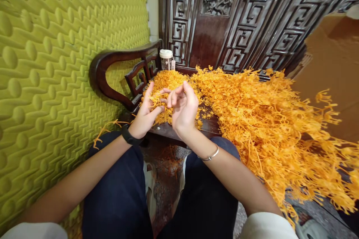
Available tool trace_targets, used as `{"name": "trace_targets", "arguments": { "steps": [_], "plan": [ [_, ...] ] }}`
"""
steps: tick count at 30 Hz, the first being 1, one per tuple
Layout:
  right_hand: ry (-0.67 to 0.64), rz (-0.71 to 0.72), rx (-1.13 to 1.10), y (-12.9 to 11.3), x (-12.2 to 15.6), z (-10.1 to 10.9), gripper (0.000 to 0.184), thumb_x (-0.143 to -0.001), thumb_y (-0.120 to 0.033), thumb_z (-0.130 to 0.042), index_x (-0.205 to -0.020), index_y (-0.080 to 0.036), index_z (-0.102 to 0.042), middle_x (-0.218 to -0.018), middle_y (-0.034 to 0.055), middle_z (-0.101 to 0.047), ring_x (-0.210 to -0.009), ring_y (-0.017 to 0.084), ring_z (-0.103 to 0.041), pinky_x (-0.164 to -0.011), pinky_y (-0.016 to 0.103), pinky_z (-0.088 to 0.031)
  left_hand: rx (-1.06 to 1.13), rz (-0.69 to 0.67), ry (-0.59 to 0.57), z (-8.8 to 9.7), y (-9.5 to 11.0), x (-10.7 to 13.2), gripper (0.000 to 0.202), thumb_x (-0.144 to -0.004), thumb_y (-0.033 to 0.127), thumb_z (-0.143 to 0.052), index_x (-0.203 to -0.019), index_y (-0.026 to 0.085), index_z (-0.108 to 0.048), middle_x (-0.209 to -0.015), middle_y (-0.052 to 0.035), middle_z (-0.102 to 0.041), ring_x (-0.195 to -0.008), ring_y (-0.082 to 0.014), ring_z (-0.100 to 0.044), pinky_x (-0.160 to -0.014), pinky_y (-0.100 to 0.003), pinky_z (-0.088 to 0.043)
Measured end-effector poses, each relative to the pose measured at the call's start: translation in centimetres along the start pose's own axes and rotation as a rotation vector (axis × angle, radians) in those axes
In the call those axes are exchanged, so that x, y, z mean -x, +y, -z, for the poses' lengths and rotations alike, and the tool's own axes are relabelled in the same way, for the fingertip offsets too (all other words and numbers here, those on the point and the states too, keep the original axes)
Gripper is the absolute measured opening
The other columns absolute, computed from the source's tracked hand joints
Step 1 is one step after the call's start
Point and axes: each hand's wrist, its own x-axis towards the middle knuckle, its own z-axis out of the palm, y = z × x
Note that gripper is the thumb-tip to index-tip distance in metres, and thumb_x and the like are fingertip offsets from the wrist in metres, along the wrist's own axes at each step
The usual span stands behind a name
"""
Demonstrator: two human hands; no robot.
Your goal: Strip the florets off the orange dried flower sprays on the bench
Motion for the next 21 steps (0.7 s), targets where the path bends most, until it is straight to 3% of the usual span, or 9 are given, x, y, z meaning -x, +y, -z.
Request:
{"name": "trace_targets", "arguments": {
  "steps": [3, 6, 12, 16, 21],
  "plan": [
    [-0.003, 0.086, 0.099, -0.3, -0.1, 0.1, 0.037, -0.086, -0.047, -0.04, -0.06, -0.022, -0.047, -0.043, -0.0066, -0.034, -0.039, 0.007, -0.038, -0.06, 0.027, -0.047, 0.053, 0.044, 0.033, 0.1, -0.1, 0.0, 0.078, -0.084, 0.015, -0.048, -0.144, 0.032, -0.001, -0.14, -0.0091, -0.039, -0.121, -0.0204, -0.046, -0.1, -0.038, -0.037],
    [-0.036, 0.08, 0.139, -0.2, 0.0, 0.0, 0.04, -0.086, -0.049, -0.039, -0.058, -0.022, -0.047, -0.042, -0.006, -0.033, -0.038, 0.008, -0.038, -0.054, 0.026, -0.045, 0.049, 0.037, 0.027, 0.0, 0.3, 0.1, 0.079, -0.082, 0.012, -0.046, -0.144, 0.03, -0.001, -0.142, -0.009, -0.037, -0.125, -0.0199, -0.041, -0.102, -0.037, -0.035],
    [-0.099, 0.069, 0.146, 0.2, 0.3, -0.5, 0.044, -0.087, -0.05, -0.037, -0.056, -0.021, -0.046, -0.039, -0.0069, -0.03, -0.034, 0.007, -0.034, -0.053, 0.026, -0.045, -0.063, 0.027, 0.017, 0.0, 1.1, 0.2, 0.077, -0.08, 0.012, -0.047, -0.145, 0.028, -0.008, -0.154, -0.0029, -0.006, -0.139, -0.0224, -0.013, -0.111, -0.036, -0.02],
    [-0.136, 0.06, 0.199, 0.5, 0.2, -0.2, 0.048, -0.088, -0.052, -0.034, -0.056, -0.021, -0.049, -0.037, -0.0066, -0.03, -0.033, 0.006, -0.031, -0.047, 0.024, -0.041, -0.046, 0.085, -0.032, 0.0, 1.1, 0.4, 0.074, -0.08, 0.014, -0.047, -0.145, 0.026, -0.012, -0.153, -0.003, -0.012, -0.139, -0.0227, -0.011, -0.113, -0.037, -0.016],
    [-0.136, 0.005, 0.313, 0.8, 0.2, -0.1, 0.053, -0.086, -0.059, -0.033, -0.061, -0.02, -0.057, -0.036, -0.0059, -0.032, -0.033, 0.007, -0.032, -0.041, 0.022, -0.034, 0.041, 0.167, -0.018, -0.1, 1.0, 0.2, 0.074, -0.078, 0.012, -0.051, -0.143, 0.027, -0.02, -0.15, -0.0033, -0.022, -0.137, -0.0238, -0.02, -0.11, -0.04, -0.023]
  ]
}}
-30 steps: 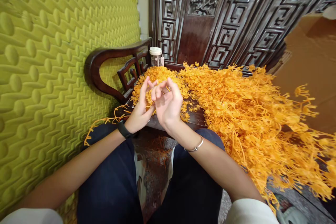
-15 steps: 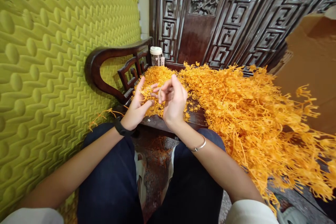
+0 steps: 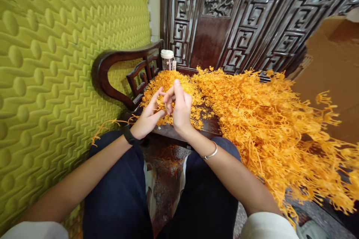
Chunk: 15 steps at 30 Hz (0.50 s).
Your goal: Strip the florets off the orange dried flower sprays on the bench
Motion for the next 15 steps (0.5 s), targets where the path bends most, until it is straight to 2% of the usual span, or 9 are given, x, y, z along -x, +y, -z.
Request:
{"name": "trace_targets", "arguments": {
  "steps": [3, 5, 7, 10, 15],
  "plan": [
    [-0.034, -0.031, -0.016, -0.08, 0.08, -0.13, 0.052, -0.085, -0.06, -0.035, -0.06, -0.019, -0.056, -0.036, -0.0056, -0.033, -0.034, 0.007, -0.034, -0.041, 0.022, -0.033, 0.096, 0.078, 0.061, -0.05, 0.17, -0.14, 0.07, -0.078, 0.014, -0.053, -0.141, 0.027, -0.026, -0.139, -0.0054, -0.04, -0.121, -0.0232, -0.043, -0.099, -0.04, -0.038],
    [-0.063, -0.05, -0.063, -0.11, 0.04, -0.15, 0.05, -0.084, -0.059, -0.037, -0.058, -0.02, -0.054, -0.036, -0.0057, -0.032, -0.035, 0.007, -0.035, -0.041, 0.022, -0.034, 0.139, 0.145, 0.096, -0.07, 0.31, -0.2, 0.067, -0.078, 0.013, -0.052, -0.14, 0.026, -0.029, -0.121, -0.0057, -0.056, -0.096, -0.0185, -0.058, -0.086, -0.036, -0.047],
    [-0.08, -0.07, -0.108, -0.1, -0.08, -0.1, 0.049, -0.084, -0.058, -0.039, -0.056, -0.02, -0.052, -0.036, -0.0057, -0.031, -0.036, 0.007, -0.035, -0.042, 0.022, -0.035, 0.155, 0.197, 0.116, -0.08, 0.44, -0.23, 0.065, -0.078, 0.01, -0.05, -0.139, 0.024, -0.031, -0.096, -0.0028, -0.063, -0.071, -0.0126, -0.057, -0.072, -0.03, -0.049],
    [-0.098, -0.09, -0.14, -0.05, -0.24, -0.02, 0.047, -0.083, -0.056, -0.041, -0.055, -0.02, -0.05, -0.037, -0.005, -0.033, -0.038, 0.008, -0.037, -0.042, 0.022, -0.036, 0.179, 0.236, 0.128, -0.07, 0.63, -0.25, 0.063, -0.078, 0.007, -0.048, -0.137, 0.02, -0.034, -0.071, 0.0021, -0.059, -0.057, -0.0088, -0.05, -0.062, -0.024, -0.045],
    [-0.101, -0.064, -0.136, 0.01, -0.16, -0.05, 0.046, -0.083, -0.055, -0.044, -0.053, -0.02, -0.048, -0.04, -0.0043, -0.033, -0.043, 0.009, -0.041, -0.045, 0.023, -0.038, 0.198, 0.227, 0.184, 0.01, 0.97, -0.3, 0.055, -0.08, 0.008, -0.046, -0.133, 0.019, -0.04, -0.064, 0.0034, -0.057, -0.056, -0.008, -0.05, -0.059, -0.021, -0.043]
  ]
}}
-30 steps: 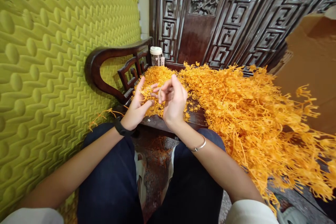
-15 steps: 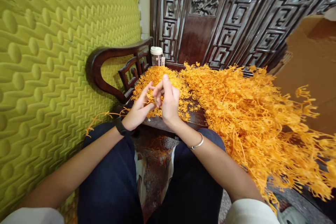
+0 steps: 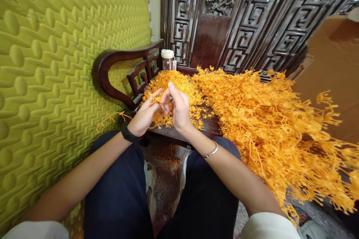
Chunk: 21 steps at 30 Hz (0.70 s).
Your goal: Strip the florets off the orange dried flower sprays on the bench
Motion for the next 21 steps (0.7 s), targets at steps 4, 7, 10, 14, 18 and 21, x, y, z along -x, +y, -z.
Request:
{"name": "trace_targets", "arguments": {
  "steps": [4, 7, 10, 14, 18, 21],
  "plan": [
    [0.046, 0.076, 0.106, -0.2, -0.2, 0.5, 0.036, -0.082, -0.049, -0.05, -0.062, -0.02, -0.054, -0.054, -0.0022, -0.046, -0.054, 0.01, -0.048, -0.054, 0.024, -0.042, 0.014, 0.003, -0.023, 0.1, 0.3, 0.1, 0.056, -0.08, 0.008, -0.044, -0.134, 0.019, -0.037, -0.068, 0.0018, -0.061, -0.059, -0.0085, -0.053, -0.057, -0.02, -0.041],
    [-0.028, 0.15, 0.263, -0.6, -0.7, 1.3, 0.015, -0.077, -0.036, -0.062, -0.077, -0.021, -0.061, -0.075, -0.0004, -0.056, -0.07, 0.011, -0.053, -0.065, 0.025, -0.045, 0.031, -0.001, -0.025, 0.2, 0.8, 0.2, 0.056, -0.08, 0.009, -0.042, -0.135, 0.017, -0.035, -0.071, -0.0004, -0.064, -0.061, -0.0094, -0.055, -0.056, -0.021, -0.04],
    [-0.23, 0.177, 0.448, -0.8, -1.4, 2.1, 0.015, -0.073, -0.028, -0.066, -0.087, -0.021, -0.065, -0.09, 0.0014, -0.06, -0.082, 0.013, -0.053, -0.071, 0.027, -0.044, 0.029, -0.008, 0.008, 0.3, 1.2, 0.3, 0.053, -0.077, 0.009, -0.046, -0.13, 0.016, -0.041, -0.077, -0.0016, -0.066, -0.062, -0.0095, -0.056, -0.054, -0.021, -0.039],
    [-0.348, 0.168, 0.551, -0.6, -2.0, 2.6, 0.011, -0.072, -0.027, -0.068, -0.081, -0.021, -0.069, -0.083, 0.0018, -0.062, -0.077, 0.013, -0.052, -0.068, 0.028, -0.041, 0.031, 0.026, -0.006, 0.4, 1.4, 0.4, 0.049, -0.073, 0.009, -0.049, -0.121, 0.014, -0.047, -0.079, -0.0025, -0.065, -0.065, -0.0109, -0.058, -0.052, -0.021, -0.038],
    [-0.29, 0.074, 0.423, -0.2, -2.2, 2.9, 0.011, -0.07, -0.027, -0.07, -0.072, -0.017, -0.068, -0.073, 0.0012, -0.062, -0.068, 0.011, -0.053, -0.065, 0.027, -0.042, 0.013, 0.018, -0.059, 0.2, 1.4, 0.5, 0.034, -0.072, 0.012, -0.051, -0.106, 0.016, -0.053, -0.071, 0.0, -0.062, -0.058, -0.0105, -0.055, -0.051, -0.023, -0.037],
    [-0.203, -0.004, 0.245, 0.1, -2.3, 3.2, 0.011, -0.069, -0.027, -0.07, -0.075, -0.018, -0.066, -0.073, 0.0, -0.063, -0.068, 0.011, -0.055, -0.066, 0.027, -0.045, -0.005, -0.011, -0.121, 0.0, 1.6, 0.5, 0.019, -0.076, 0.019, -0.053, -0.094, 0.015, -0.055, -0.067, -0.0012, -0.062, -0.057, -0.0113, -0.053, -0.053, -0.024, -0.038]
  ]
}}
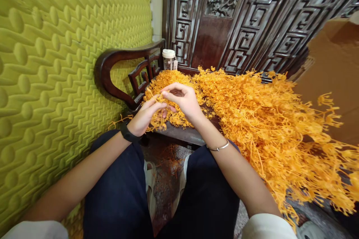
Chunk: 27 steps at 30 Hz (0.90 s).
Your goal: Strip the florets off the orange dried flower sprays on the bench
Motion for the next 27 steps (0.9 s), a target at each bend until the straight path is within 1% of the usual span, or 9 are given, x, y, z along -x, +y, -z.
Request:
{"name": "trace_targets", "arguments": {
  "steps": [2, 5, 8, 13, 15, 19, 22, 25, 27],
  "plan": [
    [0.039, -0.007, -0.1, 0.06, -0.02, 0.07, 0.009, -0.069, -0.025, -0.07, -0.074, -0.019, -0.065, -0.077, -0.0003, -0.063, -0.073, 0.011, -0.057, -0.072, 0.028, -0.047, 0.0, -0.009, 0.0, -0.07, 0.13, 0.0, 0.017, -0.079, 0.023, -0.053, -0.093, 0.016, -0.055, -0.064, -0.0016, -0.062, -0.056, -0.0113, -0.053, -0.051, -0.023, -0.036],
    [0.056, -0.024, -0.226, -0.02, -0.06, -0.05, 0.007, -0.07, -0.023, -0.068, -0.071, -0.02, -0.063, -0.087, 0.0011, -0.065, -0.085, 0.013, -0.059, -0.081, 0.032, -0.048, -0.006, 0.026, 0.016, -0.03, 0.17, -0.02, 0.02, -0.081, 0.032, -0.054, -0.094, 0.017, -0.054, -0.064, -0.0005, -0.062, -0.047, -0.0077, -0.046, -0.044, -0.021, -0.028],
    [0.075, -0.049, -0.312, -0.1, -0.14, -0.26, 0.008, -0.071, -0.022, -0.066, -0.07, -0.02, -0.058, -0.092, 0.0023, -0.065, -0.092, 0.015, -0.06, -0.086, 0.036, -0.048, 0.007, 0.048, 0.003, 0.04, 0.09, -0.08, 0.023, -0.081, 0.038, -0.055, -0.089, 0.017, -0.051, -0.063, -0.0002, -0.062, -0.044, -0.0051, -0.042, -0.041, -0.019, -0.024],
    [0.227, -0.001, -0.332, 0.02, -0.45, 0.03, 0.009, -0.072, -0.016, -0.063, -0.07, -0.02, -0.055, -0.087, 0.0008, -0.064, -0.089, 0.015, -0.061, -0.084, 0.035, -0.05, 0.007, 0.016, -0.017, 0.02, 0.17, -0.22, 0.019, -0.085, 0.032, -0.05, -0.075, 0.016, -0.049, -0.059, 0.0, -0.061, -0.044, -0.0045, -0.042, -0.042, -0.017, -0.026],
    [0.259, 0.005, -0.323, 0.05, -0.58, 0.22, 0.009, -0.072, -0.015, -0.062, -0.07, -0.021, -0.055, -0.087, 0.0006, -0.064, -0.089, 0.015, -0.061, -0.084, 0.035, -0.05, -0.008, 0.022, -0.017, -0.04, 0.3, -0.26, 0.018, -0.086, 0.028, -0.049, -0.072, 0.016, -0.049, -0.057, 0.0002, -0.06, -0.044, -0.0044, -0.042, -0.043, -0.017, -0.028],
    [0.247, -0.008, -0.316, 0.06, -0.75, 0.31, 0.01, -0.073, -0.015, -0.062, -0.07, -0.02, -0.054, -0.089, 0.0018, -0.063, -0.093, 0.016, -0.06, -0.084, 0.035, -0.051, -0.01, 0.029, -0.005, -0.13, 0.33, -0.29, 0.018, -0.086, 0.026, -0.047, -0.071, 0.016, -0.049, -0.056, -0.0001, -0.06, -0.043, -0.0046, -0.042, -0.044, -0.017, -0.03],
    [0.245, -0.016, -0.316, 0.31, -0.84, 0.29, 0.012, -0.072, -0.011, -0.062, -0.069, -0.019, -0.054, -0.09, 0.0021, -0.063, -0.093, 0.015, -0.061, -0.083, 0.033, -0.052, -0.018, 0.015, 0.006, -0.09, 0.1, -0.35, 0.019, -0.085, 0.027, -0.049, -0.07, 0.016, -0.05, -0.057, -0.0001, -0.061, -0.043, -0.0053, -0.043, -0.044, -0.018, -0.031],
    [0.265, -0.033, -0.317, 0.65, -0.82, 0.18, 0.013, -0.07, -0.008, -0.062, -0.07, -0.019, -0.056, -0.092, 0.0023, -0.064, -0.091, 0.013, -0.062, -0.084, 0.031, -0.052, -0.031, 0.03, 0.019, -0.03, -0.07, -0.4, 0.019, -0.086, 0.026, -0.049, -0.069, 0.016, -0.05, -0.056, 0.0002, -0.061, -0.042, -0.0054, -0.043, -0.043, -0.018, -0.032],
    [0.287, -0.02, -0.324, 0.78, -0.73, -0.07, 0.012, -0.07, -0.009, -0.062, -0.071, -0.02, -0.056, -0.094, 0.0022, -0.064, -0.092, 0.014, -0.062, -0.085, 0.031, -0.052, -0.03, 0.038, 0.029, -0.04, -0.05, -0.42, 0.019, -0.086, 0.024, -0.047, -0.07, 0.016, -0.05, -0.055, 0.0003, -0.06, -0.042, -0.0052, -0.043, -0.044, -0.018, -0.032]
  ]
}}
